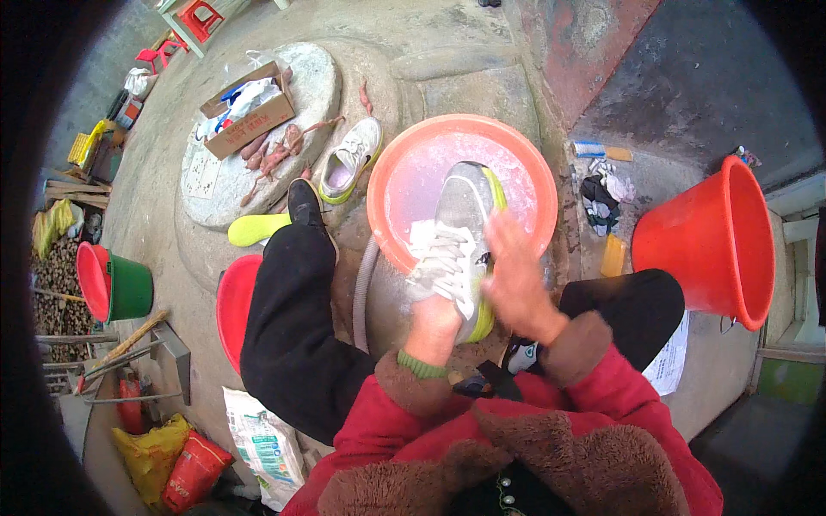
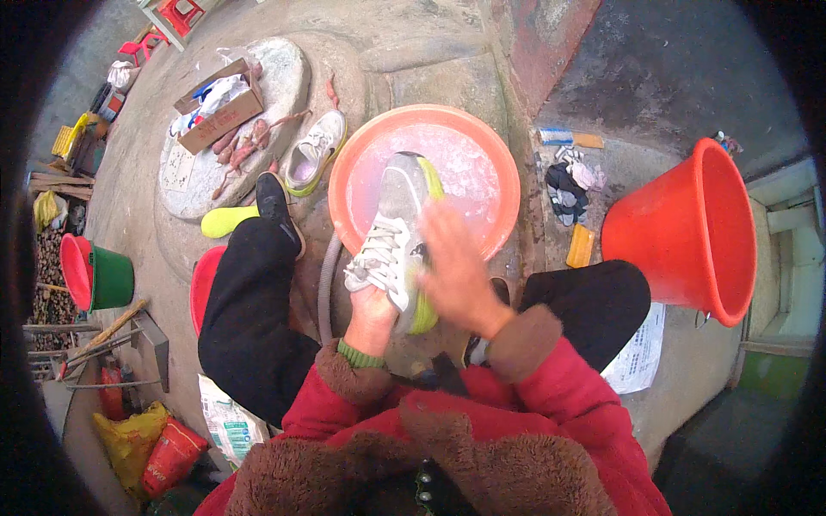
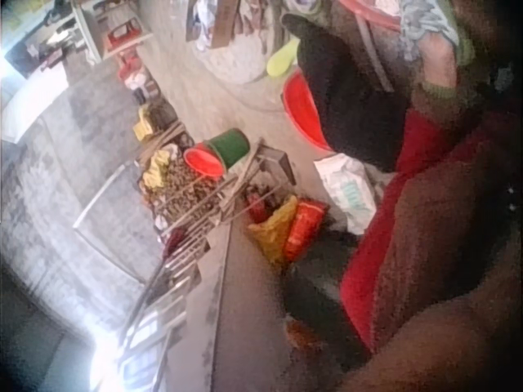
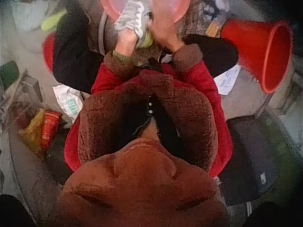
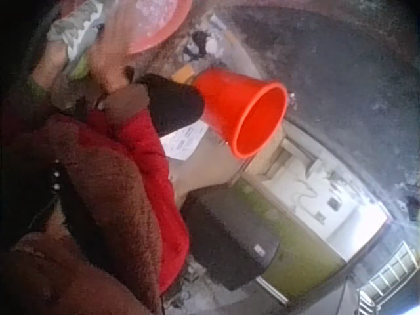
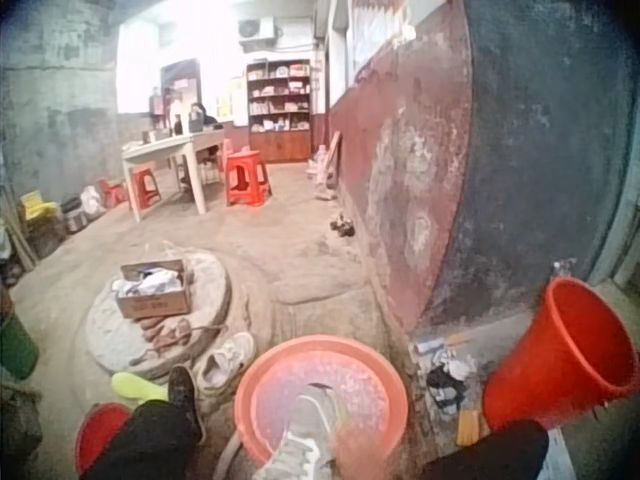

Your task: The person sits on the ground and washes a white and green sneaker using a brush and soapy water in a pink basin. They scrub the shoe repeatedly, dipping the brush into the water and cleaning different parts of the shoe.

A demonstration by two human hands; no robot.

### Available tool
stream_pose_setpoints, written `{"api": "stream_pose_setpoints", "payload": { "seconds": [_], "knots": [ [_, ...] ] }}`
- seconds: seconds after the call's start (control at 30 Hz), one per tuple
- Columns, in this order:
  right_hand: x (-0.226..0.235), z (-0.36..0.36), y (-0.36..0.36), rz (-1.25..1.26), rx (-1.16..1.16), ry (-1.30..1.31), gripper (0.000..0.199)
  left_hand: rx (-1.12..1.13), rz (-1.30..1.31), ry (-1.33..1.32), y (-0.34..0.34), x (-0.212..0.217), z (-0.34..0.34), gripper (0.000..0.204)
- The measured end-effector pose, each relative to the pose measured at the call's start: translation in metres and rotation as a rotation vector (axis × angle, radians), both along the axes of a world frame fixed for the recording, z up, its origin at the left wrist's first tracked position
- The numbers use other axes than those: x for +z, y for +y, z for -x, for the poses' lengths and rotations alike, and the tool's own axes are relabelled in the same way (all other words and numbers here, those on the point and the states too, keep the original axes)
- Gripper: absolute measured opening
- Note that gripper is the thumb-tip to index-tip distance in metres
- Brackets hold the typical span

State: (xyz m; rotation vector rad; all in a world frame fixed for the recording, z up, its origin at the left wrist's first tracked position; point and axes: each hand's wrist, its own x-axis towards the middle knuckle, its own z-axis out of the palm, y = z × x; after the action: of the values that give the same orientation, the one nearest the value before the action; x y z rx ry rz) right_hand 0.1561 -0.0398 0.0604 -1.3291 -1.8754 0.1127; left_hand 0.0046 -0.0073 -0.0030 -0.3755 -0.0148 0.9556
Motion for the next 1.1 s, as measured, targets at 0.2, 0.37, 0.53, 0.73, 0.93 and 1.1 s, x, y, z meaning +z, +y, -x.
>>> {"api": "stream_pose_setpoints", "payload": {
  "seconds": [0.2, 0.37, 0.53, 0.73, 0.93, 1.1],
  "knots": [
    [-0.004, -0.016, 0.051, 0.030, -0.024, -0.041, 0.066, -0.054, -0.014, -0.260, -0.014, -0.013, -0.008, 0.022],
    [-0.010, -0.005, 0.038, 0.036, 0.049, -0.043, 0.052, -0.029, -0.002, -0.057, -0.009, -0.018, -0.002, 0.028],
    [-0.024, 0.007, 0.014, -0.005, 0.173, -0.137, 0.046, -0.115, -0.055, -0.153, -0.015, -0.014, 0.006, 0.040],
    [-0.005, -0.036, 0.082, 0.032, 0.139, -0.083, 0.044, -0.234, 0.082, -0.218, -0.007, -0.002, -0.001, 0.016],
    [-0.013, 0.013, 0.015, -0.019, 0.253, -0.135, 0.052, -0.103, -0.056, 0.164, -0.011, 0.009, 0.010, 0.030],
    [-0.014, -0.023, 0.077, -0.014, 0.098, -0.249, 0.048, -0.122, -0.159, 0.019, -0.003, 0.006, -0.002, 0.027]
  ]
}}
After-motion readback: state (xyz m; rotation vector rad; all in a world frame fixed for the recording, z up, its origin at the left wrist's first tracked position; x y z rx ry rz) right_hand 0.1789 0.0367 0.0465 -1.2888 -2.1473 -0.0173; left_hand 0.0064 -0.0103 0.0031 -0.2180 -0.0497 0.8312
